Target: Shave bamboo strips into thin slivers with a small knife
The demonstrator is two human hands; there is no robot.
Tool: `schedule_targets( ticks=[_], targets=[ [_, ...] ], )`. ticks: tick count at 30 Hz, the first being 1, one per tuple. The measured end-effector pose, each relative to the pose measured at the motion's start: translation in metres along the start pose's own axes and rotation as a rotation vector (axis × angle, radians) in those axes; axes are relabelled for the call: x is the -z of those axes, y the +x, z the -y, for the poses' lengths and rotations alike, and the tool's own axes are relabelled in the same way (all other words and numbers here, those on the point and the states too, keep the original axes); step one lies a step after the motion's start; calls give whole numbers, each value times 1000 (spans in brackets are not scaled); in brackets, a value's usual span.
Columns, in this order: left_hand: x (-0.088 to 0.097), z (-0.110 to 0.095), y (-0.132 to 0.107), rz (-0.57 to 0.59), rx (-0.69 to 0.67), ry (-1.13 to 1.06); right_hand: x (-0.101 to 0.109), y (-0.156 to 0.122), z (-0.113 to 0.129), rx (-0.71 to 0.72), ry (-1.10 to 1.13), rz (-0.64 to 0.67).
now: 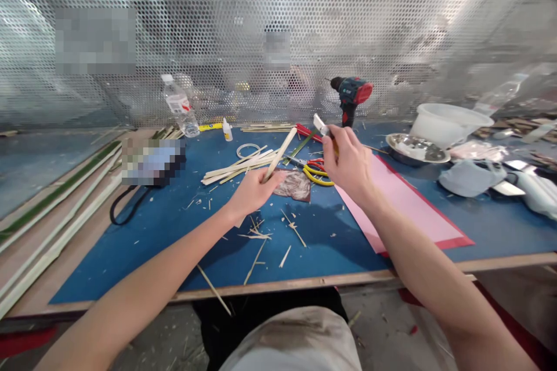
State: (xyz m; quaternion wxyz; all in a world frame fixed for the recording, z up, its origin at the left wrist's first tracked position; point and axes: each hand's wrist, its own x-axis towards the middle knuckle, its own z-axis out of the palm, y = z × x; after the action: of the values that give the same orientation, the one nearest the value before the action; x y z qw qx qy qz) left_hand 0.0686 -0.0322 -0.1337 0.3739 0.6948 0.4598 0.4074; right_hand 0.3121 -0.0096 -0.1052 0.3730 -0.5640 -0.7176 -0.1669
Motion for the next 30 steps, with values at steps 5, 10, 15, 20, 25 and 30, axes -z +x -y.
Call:
schedule_targets(
  ticks=[5,10,15,20,25,30],
  targets=[
    [4,0,0,54,29,-54,-15,-25,24,328,136,159],
    [4,-2,0,96,21,-127,-28,-36,32,453,149,131],
    [3,-1,0,51,-5,-76,-28,-39,34,465,87,103],
    [3,2,0,40,-12,-59,-25,-40,37,453,59,111],
    [4,8,1,71,-4,-101,-22,-38,39,451,50,122],
    [4,12,1,115,-18,-119,-22,-37,36,477,76,147]
  ],
)
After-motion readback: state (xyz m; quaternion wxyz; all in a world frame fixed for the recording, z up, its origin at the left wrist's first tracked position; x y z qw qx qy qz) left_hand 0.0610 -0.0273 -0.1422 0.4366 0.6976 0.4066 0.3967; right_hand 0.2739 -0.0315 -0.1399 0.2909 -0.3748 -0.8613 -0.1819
